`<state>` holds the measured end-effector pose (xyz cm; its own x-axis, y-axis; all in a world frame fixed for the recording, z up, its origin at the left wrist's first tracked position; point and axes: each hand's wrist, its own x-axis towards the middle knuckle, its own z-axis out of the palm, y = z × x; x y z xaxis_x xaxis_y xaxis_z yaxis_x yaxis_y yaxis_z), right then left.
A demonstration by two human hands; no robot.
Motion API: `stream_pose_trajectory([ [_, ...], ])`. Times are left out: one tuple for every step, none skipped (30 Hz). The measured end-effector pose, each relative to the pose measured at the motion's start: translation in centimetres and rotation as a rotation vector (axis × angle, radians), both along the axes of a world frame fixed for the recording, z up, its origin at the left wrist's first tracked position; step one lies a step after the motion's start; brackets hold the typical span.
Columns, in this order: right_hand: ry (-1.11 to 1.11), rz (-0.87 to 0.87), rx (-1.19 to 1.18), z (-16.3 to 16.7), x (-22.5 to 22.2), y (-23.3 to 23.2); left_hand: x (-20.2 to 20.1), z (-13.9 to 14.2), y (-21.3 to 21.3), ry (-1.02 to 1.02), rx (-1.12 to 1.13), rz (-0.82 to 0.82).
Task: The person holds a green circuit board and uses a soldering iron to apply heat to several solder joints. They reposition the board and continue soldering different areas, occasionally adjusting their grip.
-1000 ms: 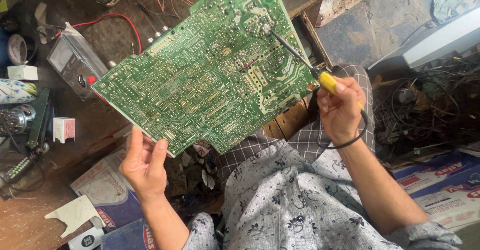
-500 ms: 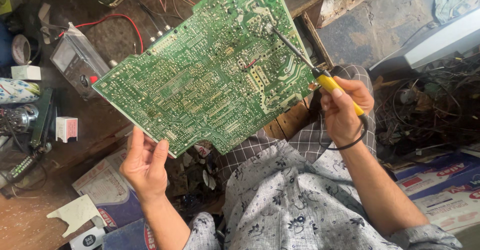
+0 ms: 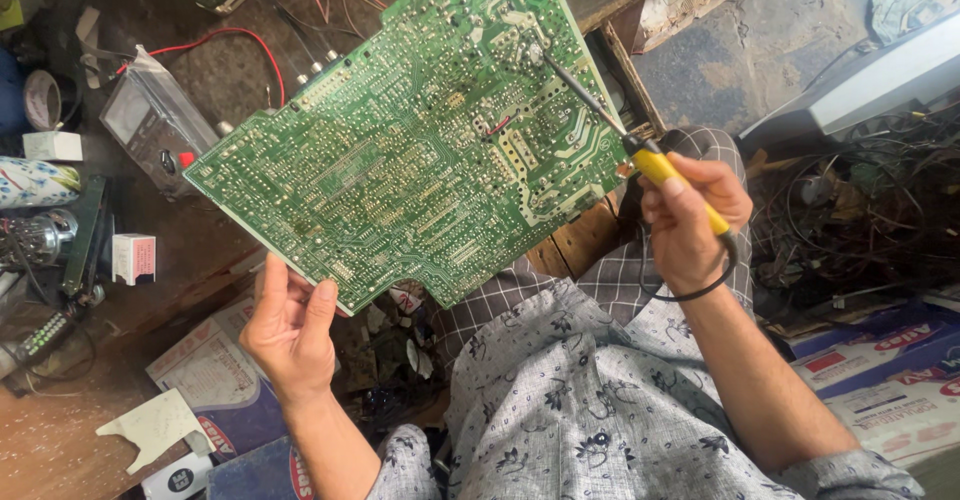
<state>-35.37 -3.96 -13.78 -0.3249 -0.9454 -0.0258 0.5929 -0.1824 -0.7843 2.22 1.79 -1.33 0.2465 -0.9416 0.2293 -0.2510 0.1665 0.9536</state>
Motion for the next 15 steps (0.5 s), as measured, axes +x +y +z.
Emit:
stream_pose_trajectory([
  [-0.048, -0.031, -0.024, 0.2, -0.3, -0.3, 0.0, 0.0, -0.1, 0.006, 0.005, 0.001],
  [-0.096, -0.060, -0.047, 0.4, -0.7, -0.6, 0.0, 0.0, -0.1, 0.008, 0.003, -0.002],
  [-0.145, -0.088, -0.069, 0.7, -1.1, -0.9, 0.0, 0.0, -0.1, 0.008, 0.002, -0.004],
  [-0.100, -0.116, -0.080, 1.0, -1.7, -1.1, 0.0, 0.1, -0.1, 0.009, 0.002, -0.006],
  [-0.053, -0.145, -0.092, 1.3, -2.5, -1.4, -0.1, 0.1, -0.1, 0.019, 0.003, -0.003],
  [-0.006, -0.176, -0.108, 1.6, -3.2, -1.5, -0.2, 0.1, -0.1, 0.029, 0.000, -0.002],
  [0.040, -0.165, -0.117, 1.9, -3.9, -1.5, -0.2, 0.1, -0.2, 0.040, -0.004, -0.002],
  [0.087, -0.154, -0.122, 2.1, -4.4, -1.3, -0.3, 0.1, -0.3, 0.038, -0.008, -0.006],
  [0.137, -0.144, -0.129, 2.2, -4.7, -1.3, -0.3, 0.2, -0.3, 0.035, -0.011, -0.008],
  [0.187, -0.135, -0.137, 2.3, -4.9, -1.2, -0.3, 0.2, -0.3, 0.032, -0.013, -0.009],
  [0.241, -0.128, -0.148, 2.2, -4.9, -1.3, -0.3, 0.2, -0.3, 0.024, -0.015, -0.009],
  [0.295, -0.122, -0.159, 2.1, -4.8, -1.3, -0.3, 0.3, -0.3, 0.017, -0.015, -0.009],
  [0.279, -0.099, -0.136, 2.0, -4.6, -1.2, -0.3, 0.3, -0.2, 0.009, -0.014, -0.008],
  [0.263, -0.076, -0.114, 1.9, -4.2, -1.1, -0.3, 0.4, -0.2, 0.012, -0.013, -0.012],
  [0.246, -0.054, -0.095, 1.7, -3.8, -1.1, -0.2, 0.4, -0.2, 0.016, -0.012, -0.015],
])
